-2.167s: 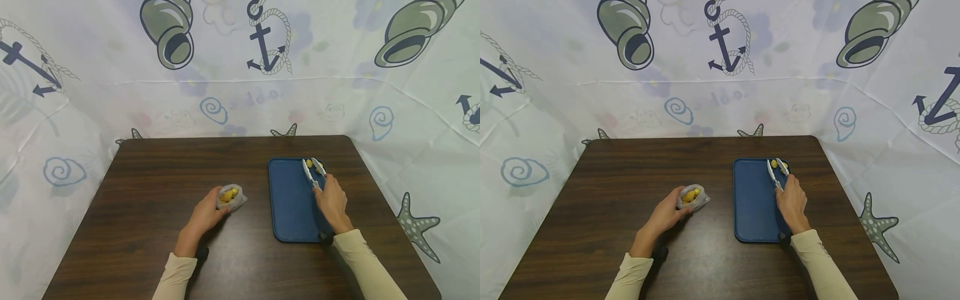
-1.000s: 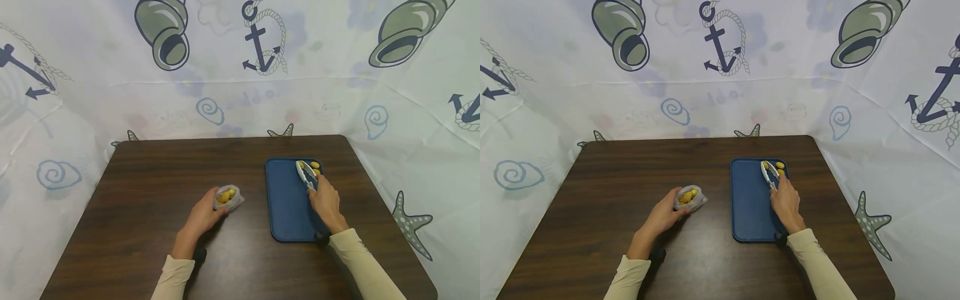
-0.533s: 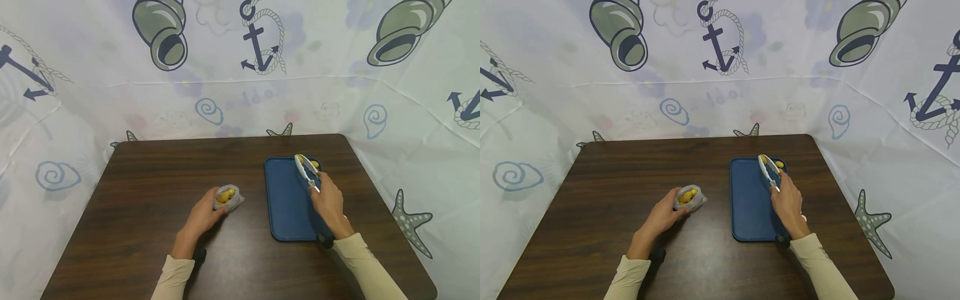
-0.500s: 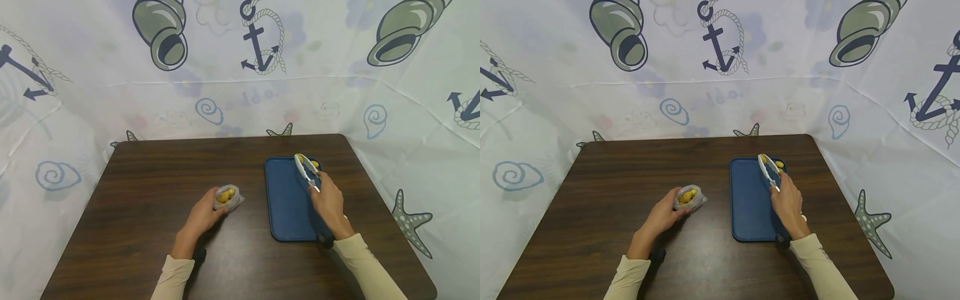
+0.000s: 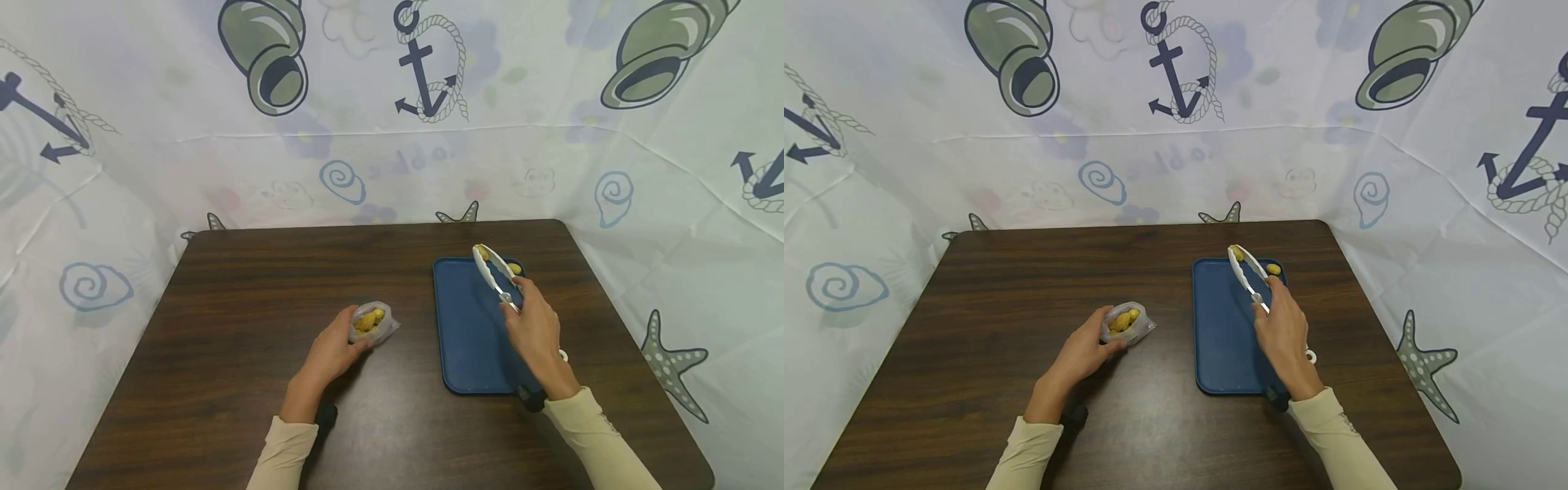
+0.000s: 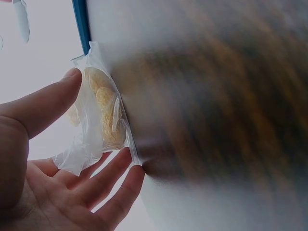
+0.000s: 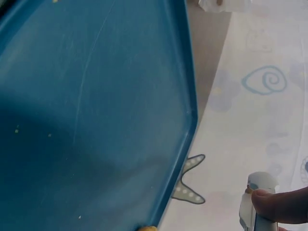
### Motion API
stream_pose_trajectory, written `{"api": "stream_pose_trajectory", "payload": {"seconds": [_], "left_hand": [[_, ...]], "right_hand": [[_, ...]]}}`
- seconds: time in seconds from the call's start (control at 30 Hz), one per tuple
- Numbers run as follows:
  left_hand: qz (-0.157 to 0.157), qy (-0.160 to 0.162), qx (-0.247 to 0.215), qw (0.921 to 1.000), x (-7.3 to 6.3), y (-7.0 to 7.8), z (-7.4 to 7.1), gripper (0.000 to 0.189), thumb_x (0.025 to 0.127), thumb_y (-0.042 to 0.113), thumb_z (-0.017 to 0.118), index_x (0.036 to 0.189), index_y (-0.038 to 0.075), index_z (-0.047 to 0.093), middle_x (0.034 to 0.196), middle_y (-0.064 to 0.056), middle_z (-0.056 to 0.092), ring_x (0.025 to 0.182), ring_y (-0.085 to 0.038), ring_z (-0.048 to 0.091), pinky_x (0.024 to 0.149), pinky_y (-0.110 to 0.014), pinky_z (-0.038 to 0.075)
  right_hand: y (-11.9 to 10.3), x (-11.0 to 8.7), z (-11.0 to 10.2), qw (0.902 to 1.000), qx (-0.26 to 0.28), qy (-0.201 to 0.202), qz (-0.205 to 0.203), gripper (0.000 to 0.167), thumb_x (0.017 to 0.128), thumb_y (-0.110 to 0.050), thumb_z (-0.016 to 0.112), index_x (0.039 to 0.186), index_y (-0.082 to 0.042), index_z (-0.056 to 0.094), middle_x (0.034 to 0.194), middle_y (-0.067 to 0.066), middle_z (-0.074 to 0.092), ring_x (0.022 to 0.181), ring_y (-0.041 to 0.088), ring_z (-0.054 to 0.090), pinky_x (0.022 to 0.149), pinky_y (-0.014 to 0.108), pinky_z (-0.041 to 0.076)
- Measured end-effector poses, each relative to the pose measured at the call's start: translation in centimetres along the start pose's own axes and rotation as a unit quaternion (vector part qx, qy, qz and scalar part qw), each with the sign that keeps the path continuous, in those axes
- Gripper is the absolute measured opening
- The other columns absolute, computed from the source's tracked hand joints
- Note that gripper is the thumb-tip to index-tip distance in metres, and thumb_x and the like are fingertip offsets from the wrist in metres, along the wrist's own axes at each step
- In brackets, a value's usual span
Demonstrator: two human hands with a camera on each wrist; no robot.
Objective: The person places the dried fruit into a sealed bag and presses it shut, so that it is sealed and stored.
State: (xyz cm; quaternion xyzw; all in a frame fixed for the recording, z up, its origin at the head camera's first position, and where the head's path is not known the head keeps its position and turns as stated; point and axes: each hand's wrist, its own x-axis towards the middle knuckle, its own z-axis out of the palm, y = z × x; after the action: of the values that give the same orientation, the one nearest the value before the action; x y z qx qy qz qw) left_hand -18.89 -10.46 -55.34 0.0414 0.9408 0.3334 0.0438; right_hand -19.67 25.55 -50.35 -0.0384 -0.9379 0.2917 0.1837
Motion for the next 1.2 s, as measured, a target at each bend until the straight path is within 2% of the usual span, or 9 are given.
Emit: {"api": "stream_pose_trajectory", "payload": {"seconds": [0.3, 0.43, 0.6, 0.87, 1.2], "left_hand": [[0.003, 0.002, 0.003, 1.0, -0.1, 0.0, 0.0, 0.078, 0.091, 0.027, 0.08, 0.154, 0.006, 0.04, 0.15, -0.018, 0.056, 0.132, -0.039, 0.058, 0.105, -0.059, 0.046], [0.002, 0.002, 0.004, 1.0, -0.1, -0.1, 0.0, 0.078, 0.091, 0.027, 0.081, 0.154, 0.006, 0.04, 0.149, -0.018, 0.056, 0.131, -0.038, 0.058, 0.105, -0.059, 0.046], [-0.004, -0.001, 0.003, 1.0, -0.1, 0.0, 0.0, 0.078, 0.091, 0.027, 0.08, 0.155, 0.007, 0.04, 0.151, -0.018, 0.055, 0.133, -0.039, 0.058, 0.106, -0.06, 0.046], [-0.006, -0.003, 0.002, 1.0, 0.0, 0.0, -0.1, 0.079, 0.092, 0.028, 0.079, 0.156, 0.008, 0.039, 0.152, -0.017, 0.054, 0.133, -0.038, 0.057, 0.106, -0.059, 0.045], [-0.008, -0.003, 0.002, 1.0, 0.0, -0.1, 0.1, 0.078, 0.092, 0.028, 0.079, 0.156, 0.007, 0.039, 0.153, -0.017, 0.053, 0.134, -0.038, 0.057, 0.107, -0.059, 0.045]], "right_hand": [[-0.9, -0.9, 0.0, 0.9996, 0.014, -0.018, -0.014, 0.054, 0.092, -0.013, 0.075, 0.142, -0.007, 0.055, 0.103, 0.022, 0.074, 0.082, 0.035, 0.07, 0.071, 0.055, 0.05], [-1.3, -1.1, 0.0, 0.9992, 0.016, -0.026, -0.025, 0.052, 0.092, -0.013, 0.076, 0.14, -0.008, 0.056, 0.098, 0.02, 0.074, 0.078, 0.031, 0.069, 0.067, 0.05, 0.049], [-1.8, -1.4, 0.0, 0.9985, 0.016, -0.039, -0.036, 0.052, 0.093, -0.012, 0.076, 0.141, -0.007, 0.056, 0.102, 0.019, 0.072, 0.075, 0.028, 0.067, 0.063, 0.043, 0.049], [-2.9, -1.8, 0.1, 0.9978, 0.019, -0.031, -0.056, 0.053, 0.091, -0.011, 0.078, 0.14, -0.009, 0.057, 0.103, 0.016, 0.073, 0.078, 0.027, 0.067, 0.063, 0.042, 0.048], [-3.9, -2.4, 0.5, 0.997, 0.017, -0.054, -0.054, 0.053, 0.092, -0.012, 0.078, 0.141, -0.011, 0.057, 0.103, 0.013, 0.072, 0.076, 0.024, 0.063, 0.063, 0.036, 0.046]]}}
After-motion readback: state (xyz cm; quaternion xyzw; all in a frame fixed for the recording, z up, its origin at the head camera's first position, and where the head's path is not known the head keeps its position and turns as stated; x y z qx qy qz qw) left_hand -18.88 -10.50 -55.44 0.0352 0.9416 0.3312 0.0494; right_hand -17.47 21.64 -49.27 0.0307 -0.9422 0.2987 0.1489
